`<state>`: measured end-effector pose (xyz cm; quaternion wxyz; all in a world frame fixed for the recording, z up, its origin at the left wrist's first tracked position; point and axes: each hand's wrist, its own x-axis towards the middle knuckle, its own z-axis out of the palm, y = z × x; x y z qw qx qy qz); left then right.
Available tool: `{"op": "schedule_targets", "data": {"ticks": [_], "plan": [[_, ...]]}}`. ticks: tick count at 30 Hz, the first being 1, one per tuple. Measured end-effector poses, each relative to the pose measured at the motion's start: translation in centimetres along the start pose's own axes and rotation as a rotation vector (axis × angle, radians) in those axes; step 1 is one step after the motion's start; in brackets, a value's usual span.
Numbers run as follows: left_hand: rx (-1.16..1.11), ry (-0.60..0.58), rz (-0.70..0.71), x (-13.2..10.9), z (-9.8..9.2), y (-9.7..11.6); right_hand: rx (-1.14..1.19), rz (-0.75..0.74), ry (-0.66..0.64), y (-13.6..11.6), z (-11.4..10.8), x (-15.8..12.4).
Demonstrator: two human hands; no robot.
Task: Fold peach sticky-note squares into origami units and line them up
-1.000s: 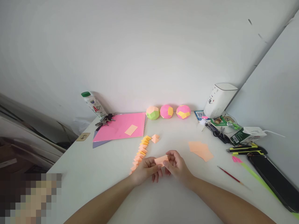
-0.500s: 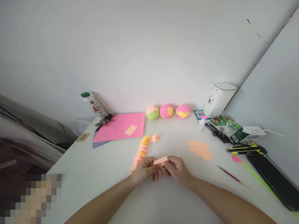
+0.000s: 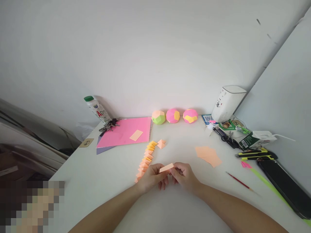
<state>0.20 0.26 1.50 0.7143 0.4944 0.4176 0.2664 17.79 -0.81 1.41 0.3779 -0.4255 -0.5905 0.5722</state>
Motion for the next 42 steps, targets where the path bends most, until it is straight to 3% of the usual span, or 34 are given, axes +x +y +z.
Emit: {"op": "schedule_targets", "data": {"ticks": [26, 42], "plan": [[0.032, -0.008, 0.02, 0.0, -0.2, -0.8, 0.022, 0.017, -0.077, 0.4, 0.1, 0.2], [0.092, -0.043, 0.035, -0.2, -0.2, -1.0, 0.116, -0.068, -0.165, -0.7, 0.8, 0.2]]}}
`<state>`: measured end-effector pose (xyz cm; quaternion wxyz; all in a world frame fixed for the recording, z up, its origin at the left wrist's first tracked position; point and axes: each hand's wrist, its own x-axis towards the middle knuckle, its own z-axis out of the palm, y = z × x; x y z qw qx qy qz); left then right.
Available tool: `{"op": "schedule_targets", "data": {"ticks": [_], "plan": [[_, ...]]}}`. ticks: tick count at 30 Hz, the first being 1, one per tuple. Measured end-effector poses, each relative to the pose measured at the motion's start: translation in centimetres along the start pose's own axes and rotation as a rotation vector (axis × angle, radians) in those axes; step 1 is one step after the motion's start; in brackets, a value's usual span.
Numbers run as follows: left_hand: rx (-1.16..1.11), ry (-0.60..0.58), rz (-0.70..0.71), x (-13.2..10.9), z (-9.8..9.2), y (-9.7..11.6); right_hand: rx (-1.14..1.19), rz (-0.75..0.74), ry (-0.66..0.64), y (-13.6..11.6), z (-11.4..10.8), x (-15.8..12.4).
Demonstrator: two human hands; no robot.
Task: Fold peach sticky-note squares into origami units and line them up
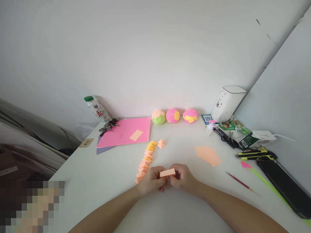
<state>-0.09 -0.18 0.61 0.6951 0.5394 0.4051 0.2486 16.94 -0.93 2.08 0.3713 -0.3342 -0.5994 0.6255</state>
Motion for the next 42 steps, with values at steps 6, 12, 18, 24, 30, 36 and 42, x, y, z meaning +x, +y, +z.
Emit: {"op": "schedule_targets", "data": {"ticks": [6, 12, 18, 24, 30, 36, 42], "plan": [[0.016, -0.013, 0.0, 0.0, -0.1, 0.3, -0.036, -0.007, -0.019, 0.3, -0.3, -0.1], [-0.014, -0.001, -0.02, 0.0, -0.3, 0.7, -0.124, 0.074, 0.047, 0.7, -1.1, -0.1], [-0.047, 0.031, 0.014, 0.0, -0.3, 0.6, -0.007, 0.074, 0.047, 0.5, -1.5, -0.4], [-0.055, 0.051, 0.048, 0.1, -0.2, -0.2, -0.027, 0.06, 0.026, 0.4, -0.9, -0.3], [0.01, 0.037, 0.071, 0.1, -0.1, -0.7, -0.052, 0.094, -0.009, 0.5, -0.4, -0.1], [0.046, 0.036, 0.068, 0.0, 0.1, -0.2, -0.026, 0.04, -0.022, 0.2, -0.5, -0.1], [-0.006, 0.036, 0.052, 0.0, 0.0, 0.0, -0.091, 0.062, 0.072, 0.3, -1.2, -0.2]]}}
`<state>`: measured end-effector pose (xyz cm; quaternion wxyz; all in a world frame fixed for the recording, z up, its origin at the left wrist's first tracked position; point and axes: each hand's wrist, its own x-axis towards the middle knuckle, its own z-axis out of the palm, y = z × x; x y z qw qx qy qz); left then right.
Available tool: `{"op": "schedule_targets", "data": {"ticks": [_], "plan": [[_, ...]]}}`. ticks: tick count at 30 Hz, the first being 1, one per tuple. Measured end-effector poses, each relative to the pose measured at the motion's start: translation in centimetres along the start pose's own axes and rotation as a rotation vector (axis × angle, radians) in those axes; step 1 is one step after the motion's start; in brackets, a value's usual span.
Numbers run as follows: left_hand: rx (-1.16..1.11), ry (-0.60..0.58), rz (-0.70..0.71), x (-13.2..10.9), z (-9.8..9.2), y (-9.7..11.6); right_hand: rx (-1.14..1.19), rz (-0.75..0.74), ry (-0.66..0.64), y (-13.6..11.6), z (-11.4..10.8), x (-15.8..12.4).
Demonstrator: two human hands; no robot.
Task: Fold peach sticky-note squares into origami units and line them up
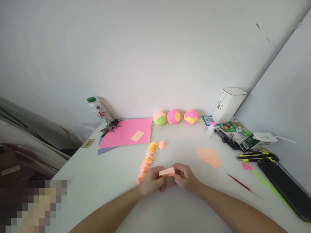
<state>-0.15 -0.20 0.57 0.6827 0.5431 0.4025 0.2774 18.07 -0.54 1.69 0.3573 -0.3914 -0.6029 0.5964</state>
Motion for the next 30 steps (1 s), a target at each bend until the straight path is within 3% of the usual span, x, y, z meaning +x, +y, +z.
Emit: {"op": "schedule_targets", "data": {"ticks": [7, 16, 30], "plan": [[-0.012, 0.003, 0.012, 0.01, -0.07, -0.21, 0.113, -0.034, 0.037, 0.59, -0.37, -0.19], [-0.024, -0.004, 0.01, 0.02, 0.04, 0.02, -0.093, 0.001, -0.077, 0.3, 0.28, -0.01], [-0.074, 0.009, 0.009, -0.15, -0.07, -0.09, 0.03, 0.009, 0.019, 0.33, -0.16, -0.13]]}}
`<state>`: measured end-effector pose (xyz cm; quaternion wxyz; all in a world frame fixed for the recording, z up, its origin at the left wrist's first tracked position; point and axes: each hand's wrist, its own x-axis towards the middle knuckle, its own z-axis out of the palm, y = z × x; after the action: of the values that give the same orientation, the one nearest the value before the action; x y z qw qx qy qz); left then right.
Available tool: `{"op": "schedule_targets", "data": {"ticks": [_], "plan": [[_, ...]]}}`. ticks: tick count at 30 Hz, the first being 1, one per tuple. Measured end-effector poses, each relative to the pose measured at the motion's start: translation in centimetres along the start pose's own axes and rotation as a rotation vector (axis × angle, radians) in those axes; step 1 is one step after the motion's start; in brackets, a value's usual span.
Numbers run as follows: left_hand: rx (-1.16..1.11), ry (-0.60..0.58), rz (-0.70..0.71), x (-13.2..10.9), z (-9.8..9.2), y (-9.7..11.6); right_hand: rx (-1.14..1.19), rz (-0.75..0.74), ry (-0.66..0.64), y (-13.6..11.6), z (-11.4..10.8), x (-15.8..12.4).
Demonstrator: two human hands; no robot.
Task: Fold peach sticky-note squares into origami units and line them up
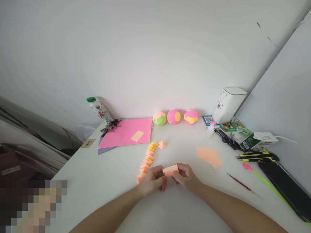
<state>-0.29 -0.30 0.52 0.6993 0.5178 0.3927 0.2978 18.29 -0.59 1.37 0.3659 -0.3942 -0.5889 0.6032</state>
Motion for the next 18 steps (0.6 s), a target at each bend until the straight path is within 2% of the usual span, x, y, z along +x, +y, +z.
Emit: {"op": "schedule_targets", "data": {"ticks": [6, 10, 18], "plan": [[-0.138, 0.031, 0.103, 0.12, 0.24, 0.17, 0.007, 0.032, 0.046, -0.07, -0.09, 0.22], [-0.197, 0.082, 0.092, 0.47, 0.37, 0.2, -0.079, 0.022, -0.032, 0.12, 0.22, 0.21], [-0.252, 0.181, 0.109, 0.9, 0.13, -0.29, -0.138, -0.066, 0.023, 0.2, 0.18, -0.05]]}}
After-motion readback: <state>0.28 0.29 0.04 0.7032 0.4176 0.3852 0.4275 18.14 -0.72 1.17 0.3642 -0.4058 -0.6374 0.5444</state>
